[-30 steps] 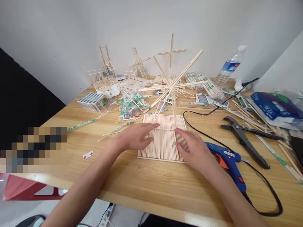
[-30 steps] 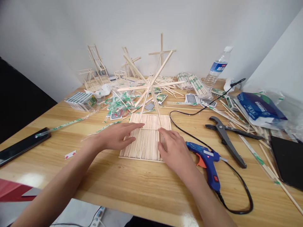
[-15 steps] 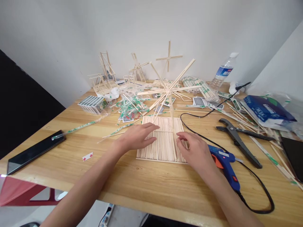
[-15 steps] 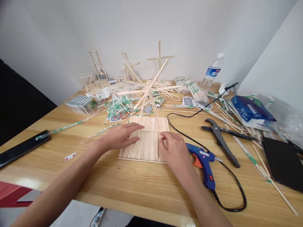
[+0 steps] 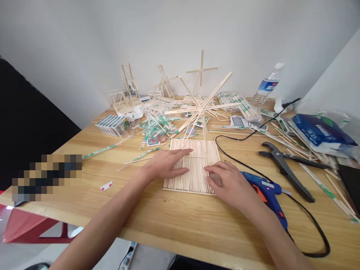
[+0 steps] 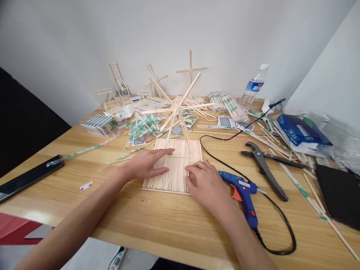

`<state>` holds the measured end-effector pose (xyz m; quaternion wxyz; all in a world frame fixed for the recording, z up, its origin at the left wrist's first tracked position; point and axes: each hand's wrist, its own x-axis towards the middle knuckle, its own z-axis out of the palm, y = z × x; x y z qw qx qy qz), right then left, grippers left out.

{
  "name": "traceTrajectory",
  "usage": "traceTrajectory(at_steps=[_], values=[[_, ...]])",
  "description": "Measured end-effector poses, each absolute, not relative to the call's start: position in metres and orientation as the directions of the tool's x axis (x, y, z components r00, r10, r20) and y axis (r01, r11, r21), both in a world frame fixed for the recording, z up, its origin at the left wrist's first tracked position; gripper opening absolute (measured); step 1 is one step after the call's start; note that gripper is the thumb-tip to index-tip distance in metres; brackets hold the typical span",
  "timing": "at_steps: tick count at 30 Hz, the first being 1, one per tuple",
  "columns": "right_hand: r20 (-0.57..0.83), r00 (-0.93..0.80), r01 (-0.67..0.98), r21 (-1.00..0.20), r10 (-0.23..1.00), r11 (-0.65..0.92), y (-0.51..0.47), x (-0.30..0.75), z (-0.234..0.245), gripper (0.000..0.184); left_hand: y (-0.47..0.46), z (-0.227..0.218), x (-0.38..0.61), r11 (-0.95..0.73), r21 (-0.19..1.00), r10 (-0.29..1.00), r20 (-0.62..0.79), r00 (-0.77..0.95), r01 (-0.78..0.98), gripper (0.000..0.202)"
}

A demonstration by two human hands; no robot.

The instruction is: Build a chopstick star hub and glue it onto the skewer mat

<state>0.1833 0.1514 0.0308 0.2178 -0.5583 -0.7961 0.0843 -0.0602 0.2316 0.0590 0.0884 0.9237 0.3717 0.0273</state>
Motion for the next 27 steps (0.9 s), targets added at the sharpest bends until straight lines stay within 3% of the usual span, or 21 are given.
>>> traceTrajectory(at_steps=[17, 27], values=[[0.302, -0.281, 0.849, -0.364, 0.911, 0.382, 0.153, 0.182, 0.029, 0.025, 0.233, 0.057, -0.060, -0.726, 0.166, 0.685, 0.086, 0.724, 0.667, 0.049], [0.251, -0.304, 0.863, -0.337, 0.919, 0.377, 0.149, 0.183, 0.036, 0.015, 0.238, 0.066, -0.070, -0.733, 0.216, 0.674, 0.096, 0.733, 0.646, 0.041]])
